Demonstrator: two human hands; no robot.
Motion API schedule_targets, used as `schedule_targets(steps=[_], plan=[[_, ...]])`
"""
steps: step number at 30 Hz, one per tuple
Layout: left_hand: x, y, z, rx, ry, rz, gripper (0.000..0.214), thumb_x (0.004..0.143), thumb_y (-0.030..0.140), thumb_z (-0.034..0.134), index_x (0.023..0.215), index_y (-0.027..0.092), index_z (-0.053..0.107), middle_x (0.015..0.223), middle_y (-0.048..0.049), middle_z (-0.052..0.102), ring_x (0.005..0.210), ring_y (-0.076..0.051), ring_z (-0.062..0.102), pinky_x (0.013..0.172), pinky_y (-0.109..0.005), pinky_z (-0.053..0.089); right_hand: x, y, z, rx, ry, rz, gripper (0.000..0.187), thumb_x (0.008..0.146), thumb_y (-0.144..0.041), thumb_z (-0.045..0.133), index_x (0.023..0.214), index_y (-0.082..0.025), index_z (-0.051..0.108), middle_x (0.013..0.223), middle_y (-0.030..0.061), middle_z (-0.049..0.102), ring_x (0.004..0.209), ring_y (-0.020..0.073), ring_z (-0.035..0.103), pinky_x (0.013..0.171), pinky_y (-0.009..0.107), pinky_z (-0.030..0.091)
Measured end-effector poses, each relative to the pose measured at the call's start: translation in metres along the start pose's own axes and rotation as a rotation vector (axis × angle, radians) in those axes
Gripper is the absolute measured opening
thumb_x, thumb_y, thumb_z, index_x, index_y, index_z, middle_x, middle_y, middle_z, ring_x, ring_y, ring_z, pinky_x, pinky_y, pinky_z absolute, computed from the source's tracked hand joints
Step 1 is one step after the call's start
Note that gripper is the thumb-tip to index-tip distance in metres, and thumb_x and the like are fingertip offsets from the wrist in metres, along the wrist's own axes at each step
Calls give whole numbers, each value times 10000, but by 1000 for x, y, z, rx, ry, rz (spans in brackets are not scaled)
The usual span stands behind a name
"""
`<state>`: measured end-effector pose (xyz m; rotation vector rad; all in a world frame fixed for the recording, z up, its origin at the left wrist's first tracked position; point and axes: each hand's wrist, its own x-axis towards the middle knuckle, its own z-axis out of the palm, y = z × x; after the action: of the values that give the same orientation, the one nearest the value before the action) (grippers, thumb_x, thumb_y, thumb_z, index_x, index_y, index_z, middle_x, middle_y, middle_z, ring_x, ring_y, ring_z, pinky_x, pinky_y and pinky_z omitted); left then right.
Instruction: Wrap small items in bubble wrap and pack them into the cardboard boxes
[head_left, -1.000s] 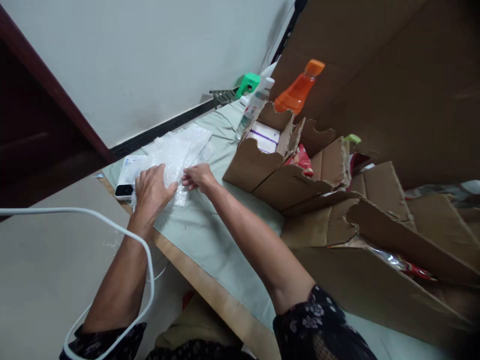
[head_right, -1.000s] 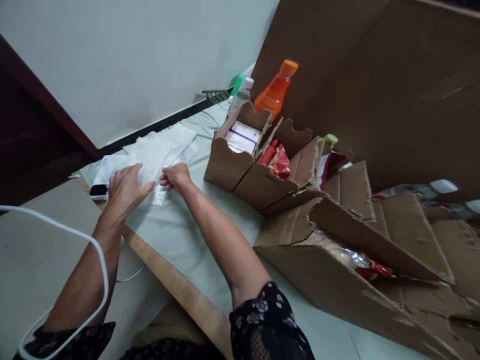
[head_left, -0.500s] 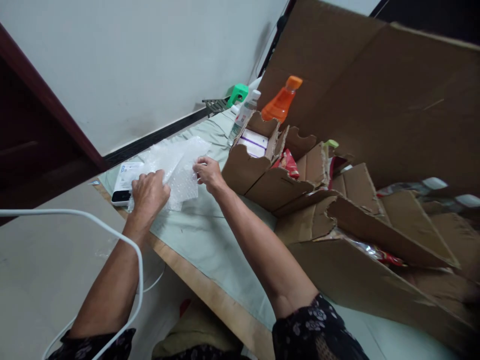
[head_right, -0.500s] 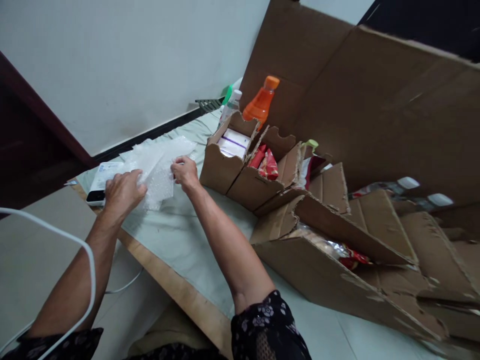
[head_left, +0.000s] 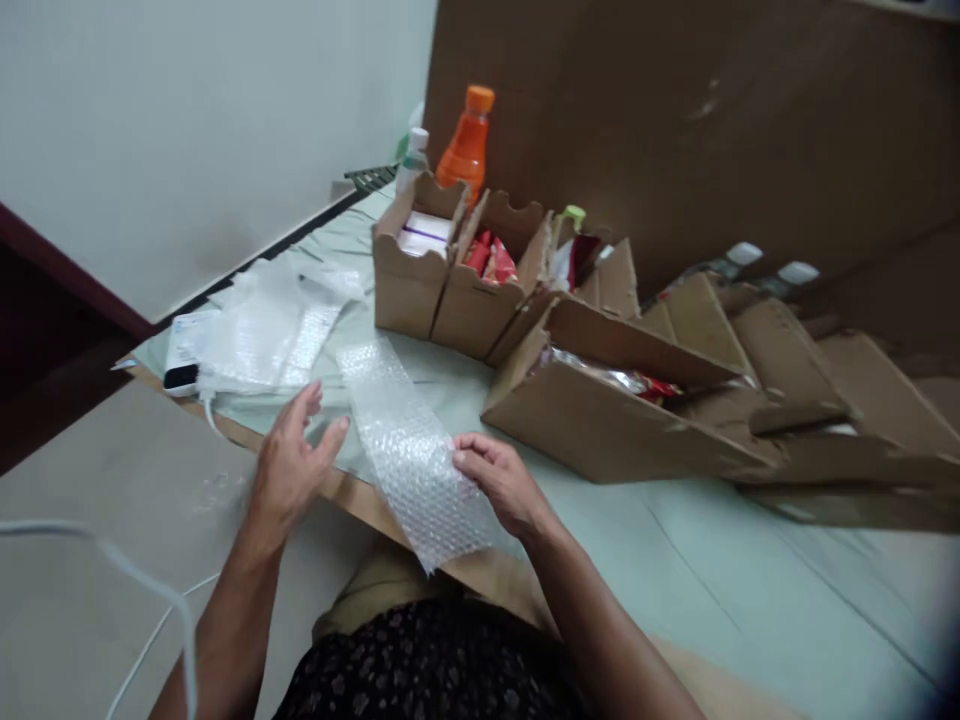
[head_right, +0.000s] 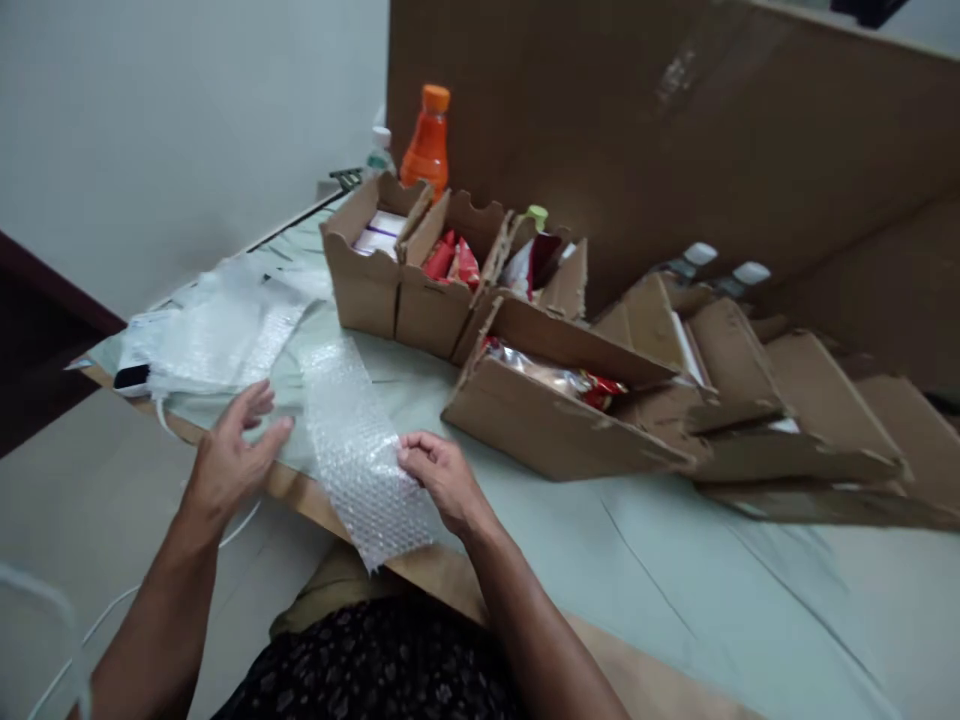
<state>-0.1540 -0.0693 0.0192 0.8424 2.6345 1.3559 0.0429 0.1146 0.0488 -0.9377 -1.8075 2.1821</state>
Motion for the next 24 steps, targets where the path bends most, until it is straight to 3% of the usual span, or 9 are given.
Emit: schedule_targets(steps=[3, 6, 9, 12, 15, 17, 21, 24], plan=[[-52, 5, 18, -106, -151, -106, 678, 877, 543, 598, 1431, 167, 497, 1242, -172, 693, 1073, -300, 704, 927, -469, 578, -41, 26, -30, 60, 30, 89, 322, 713, -457, 754, 850, -176, 679, 626, -40, 579, 535, 94, 454, 528, 213, 346], [-76, 13, 33, -8, -208, 7, 660, 879, 534, 598, 1422, 169, 514, 1256, -182, 679, 1165, -330, 666, 998, -506, 541, -67, 46, -53, 14, 81, 56, 294, 752, -433, 727, 879, -170, 687, 631, -43, 585, 539, 92, 462, 533, 209, 347], [-73, 28, 49, 151, -240, 215, 577, 889, 470, 565, 1382, 170, 554, 1306, -200, 660, 1236, -367, 614, 1048, -557, 492, -80, 59, -65, -165, 164, -58, 199, 823, -335, 649, 921, -170, 700, 607, -55, 561, 548, 99, 473, 536, 211, 362], [-61, 43, 63, 342, -310, 330, 503, 884, 392, 533, 1320, 151, 605, 1366, -227, 629, 1257, -418, 584, 1049, -619, 451, -92, 67, -68, -361, 224, -160, 247, 879, -242, 586, 1078, -163, 709, 685, -28, 637, 631, 123, 570, 621, 240, 463], [-53, 48, 72, 449, -352, 370, 464, 871, 312, 528, 1302, 172, 627, 1401, -211, 612, 1279, -412, 565, 1071, -610, 416, -112, 75, -76, -566, 216, -257, 342, 949, -197, 527, 1261, -188, 667, 945, 44, 750, 852, 167, 683, 819, 323, 549], [-50, 47, 74, 462, -359, 386, 461, 854, 274, 529, 1296, 200, 637, 1414, -189, 606, 1295, -402, 551, 1089, -600, 392, -125, 81, -84, -803, 209, -355, 406, 963, -134, 493, 1336, -215, 634, 1173, 99, 738, 1063, 216, 677, 945, 412, 539], [-51, 43, 72, 454, -353, 397, 438, 851, 261, 511, 1260, 219, 663, 1426, -170, 597, 1326, -388, 524, 1106, -585, 357, -129, 82, -93, -1258, 48, -543, 487, 968, -123, 542, 1432, -265, 567, 1536, 166, 508, 1379, 326, 489, 1013, 536, 494], [-52, 43, 72, 457, -344, 395, 424, 860, 262, 503, 1249, 215, 665, 1430, -158, 594, 1349, -358, 511, 1120, -551, 339, -114, 76, -85, -1301, -171, -642, 378, 1002, -224, 582, 1372, -297, 615, 1597, 131, 441, 1443, 316, 422, 1052, 530, 468]])
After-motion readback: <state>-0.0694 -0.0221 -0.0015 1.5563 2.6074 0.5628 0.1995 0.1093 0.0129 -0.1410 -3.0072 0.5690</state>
